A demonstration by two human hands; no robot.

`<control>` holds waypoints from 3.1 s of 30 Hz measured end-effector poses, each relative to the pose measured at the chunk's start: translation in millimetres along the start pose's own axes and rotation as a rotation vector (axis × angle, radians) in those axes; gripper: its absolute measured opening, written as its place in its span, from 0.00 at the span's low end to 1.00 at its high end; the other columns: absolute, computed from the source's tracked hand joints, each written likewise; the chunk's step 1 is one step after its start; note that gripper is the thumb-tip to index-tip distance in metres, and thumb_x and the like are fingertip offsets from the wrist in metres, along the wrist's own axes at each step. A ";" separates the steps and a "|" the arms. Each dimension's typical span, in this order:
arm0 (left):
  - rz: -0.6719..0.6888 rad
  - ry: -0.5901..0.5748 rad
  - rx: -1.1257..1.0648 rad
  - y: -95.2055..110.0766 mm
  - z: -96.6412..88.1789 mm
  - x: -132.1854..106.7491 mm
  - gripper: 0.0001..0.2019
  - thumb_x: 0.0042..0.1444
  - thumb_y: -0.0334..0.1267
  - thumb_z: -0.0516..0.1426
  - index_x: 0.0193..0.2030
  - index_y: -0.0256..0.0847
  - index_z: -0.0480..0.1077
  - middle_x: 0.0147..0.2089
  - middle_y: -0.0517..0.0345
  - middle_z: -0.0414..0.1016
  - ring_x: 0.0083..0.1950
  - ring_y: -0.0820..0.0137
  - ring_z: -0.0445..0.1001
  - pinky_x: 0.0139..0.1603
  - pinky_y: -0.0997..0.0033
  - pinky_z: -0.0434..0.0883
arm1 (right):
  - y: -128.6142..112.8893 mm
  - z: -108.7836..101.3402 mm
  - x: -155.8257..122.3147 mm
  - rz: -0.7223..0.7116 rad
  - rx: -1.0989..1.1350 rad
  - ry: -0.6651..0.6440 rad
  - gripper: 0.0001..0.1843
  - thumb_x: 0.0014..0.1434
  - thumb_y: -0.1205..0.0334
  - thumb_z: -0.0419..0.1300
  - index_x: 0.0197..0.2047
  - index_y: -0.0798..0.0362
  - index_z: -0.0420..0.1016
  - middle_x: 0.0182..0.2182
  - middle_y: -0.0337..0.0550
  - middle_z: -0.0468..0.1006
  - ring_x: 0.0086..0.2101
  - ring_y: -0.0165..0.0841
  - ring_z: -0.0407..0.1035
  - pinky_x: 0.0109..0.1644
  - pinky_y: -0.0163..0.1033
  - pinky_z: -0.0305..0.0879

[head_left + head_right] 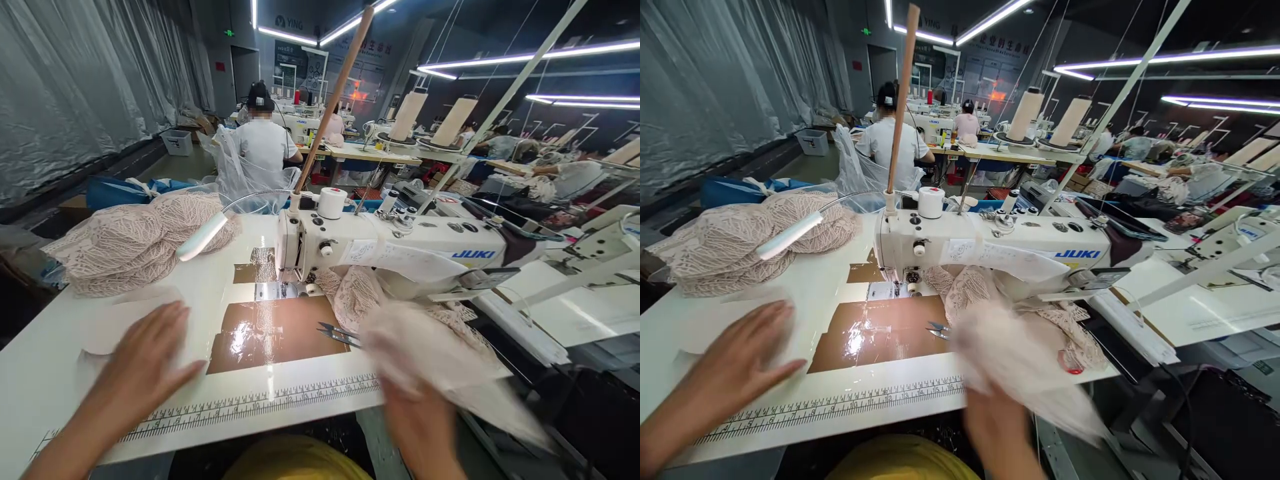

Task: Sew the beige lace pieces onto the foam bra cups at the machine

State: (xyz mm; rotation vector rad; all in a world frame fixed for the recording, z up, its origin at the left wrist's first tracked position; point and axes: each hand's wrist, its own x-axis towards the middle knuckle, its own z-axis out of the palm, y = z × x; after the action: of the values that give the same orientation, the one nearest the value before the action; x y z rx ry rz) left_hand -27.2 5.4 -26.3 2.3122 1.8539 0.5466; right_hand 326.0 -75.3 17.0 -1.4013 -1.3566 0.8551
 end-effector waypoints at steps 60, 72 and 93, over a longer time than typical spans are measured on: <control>-0.627 -0.381 -1.778 91.0 24.7 -25.6 0.28 0.47 0.46 0.65 0.55 0.45 0.68 0.48 0.51 0.78 0.50 0.54 0.74 0.48 0.62 0.72 | 27.4 87.3 54.5 0.179 0.709 -0.535 0.20 0.48 0.53 0.67 0.20 0.53 0.60 0.25 0.37 0.63 0.28 0.30 0.60 0.36 0.35 0.59; -0.786 -0.247 -1.738 99.1 20.3 -16.4 0.26 0.43 0.39 0.68 0.51 0.39 0.72 0.39 0.50 0.81 0.41 0.54 0.78 0.38 0.64 0.76 | 24.2 89.0 59.9 0.044 0.431 -0.434 0.16 0.53 0.58 0.63 0.21 0.54 0.63 0.23 0.35 0.62 0.27 0.28 0.56 0.32 0.34 0.54; 0.016 -0.480 -0.846 71.1 -15.0 4.8 0.15 0.50 0.41 0.63 0.44 0.44 0.68 0.43 0.56 0.70 0.45 0.64 0.69 0.47 0.71 0.68 | -1.4 96.6 50.8 -0.064 0.256 -0.549 0.05 0.49 0.66 0.65 0.28 0.54 0.71 0.21 0.31 0.66 0.22 0.23 0.54 0.26 0.30 0.51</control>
State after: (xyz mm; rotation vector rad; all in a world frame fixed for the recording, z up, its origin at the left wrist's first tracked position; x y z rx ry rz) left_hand 33.5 -8.7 11.3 1.6808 1.0802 0.5626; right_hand 241.0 -9.4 -2.1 -0.9518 -1.6131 1.3830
